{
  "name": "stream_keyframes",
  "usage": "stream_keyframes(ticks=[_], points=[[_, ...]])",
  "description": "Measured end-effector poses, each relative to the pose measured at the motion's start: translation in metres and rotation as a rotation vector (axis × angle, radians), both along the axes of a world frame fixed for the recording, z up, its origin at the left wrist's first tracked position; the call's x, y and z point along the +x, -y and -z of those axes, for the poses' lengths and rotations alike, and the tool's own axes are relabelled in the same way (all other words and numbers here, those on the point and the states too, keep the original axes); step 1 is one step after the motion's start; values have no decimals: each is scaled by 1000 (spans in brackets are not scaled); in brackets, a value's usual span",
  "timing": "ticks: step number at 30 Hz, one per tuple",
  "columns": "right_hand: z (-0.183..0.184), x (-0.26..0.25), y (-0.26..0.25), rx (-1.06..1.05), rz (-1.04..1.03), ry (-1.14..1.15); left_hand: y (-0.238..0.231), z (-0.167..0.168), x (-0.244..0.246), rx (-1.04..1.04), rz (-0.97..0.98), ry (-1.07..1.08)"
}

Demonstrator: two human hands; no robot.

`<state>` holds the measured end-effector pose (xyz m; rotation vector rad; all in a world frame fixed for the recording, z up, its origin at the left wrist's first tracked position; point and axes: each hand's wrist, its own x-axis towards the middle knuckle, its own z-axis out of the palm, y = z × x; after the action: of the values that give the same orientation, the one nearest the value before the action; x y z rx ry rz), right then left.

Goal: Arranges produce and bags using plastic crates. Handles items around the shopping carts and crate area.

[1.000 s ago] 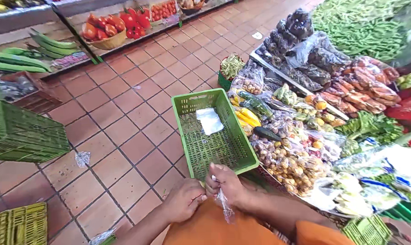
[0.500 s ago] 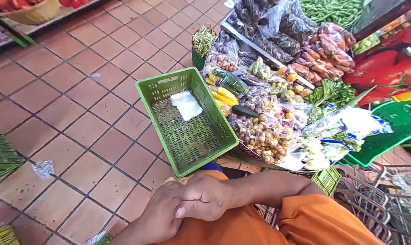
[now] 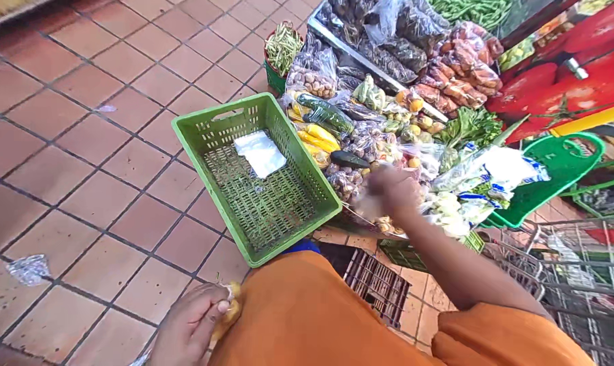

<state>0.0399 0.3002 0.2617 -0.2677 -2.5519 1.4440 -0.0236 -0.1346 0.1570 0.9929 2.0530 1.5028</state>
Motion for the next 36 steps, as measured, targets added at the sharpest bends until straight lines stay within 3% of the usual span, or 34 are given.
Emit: stream_keyframes(ticks=[3, 6, 10, 13, 17, 21, 26, 31, 36], points=[[86, 11, 79, -92, -443, 201, -35, -4, -11, 176, 41, 16], [139, 15, 92, -541, -544, 412, -81, -17, -14, 462, 51, 203], [135, 34, 92, -1010, -458, 254, -145, -32, -16, 722, -80, 511], [121, 46, 81, -1126, -263, 119, -195, -34, -8, 741, -191, 660], [147, 58, 35, -1420, -204, -54, -260, -22, 5, 667, -126, 680], [155, 94, -30, -1386, 31, -131, -322, -8, 15, 499, 44, 597], [169, 162, -152, -1187, 392, -226, -362, 34, 7, 169, 2, 596], [179, 221, -332, -738, 719, 89, -379, 65, 6, -167, -136, 623], [217, 197, -461, -727, 740, 309, -388, 80, 11, -355, -194, 661]])
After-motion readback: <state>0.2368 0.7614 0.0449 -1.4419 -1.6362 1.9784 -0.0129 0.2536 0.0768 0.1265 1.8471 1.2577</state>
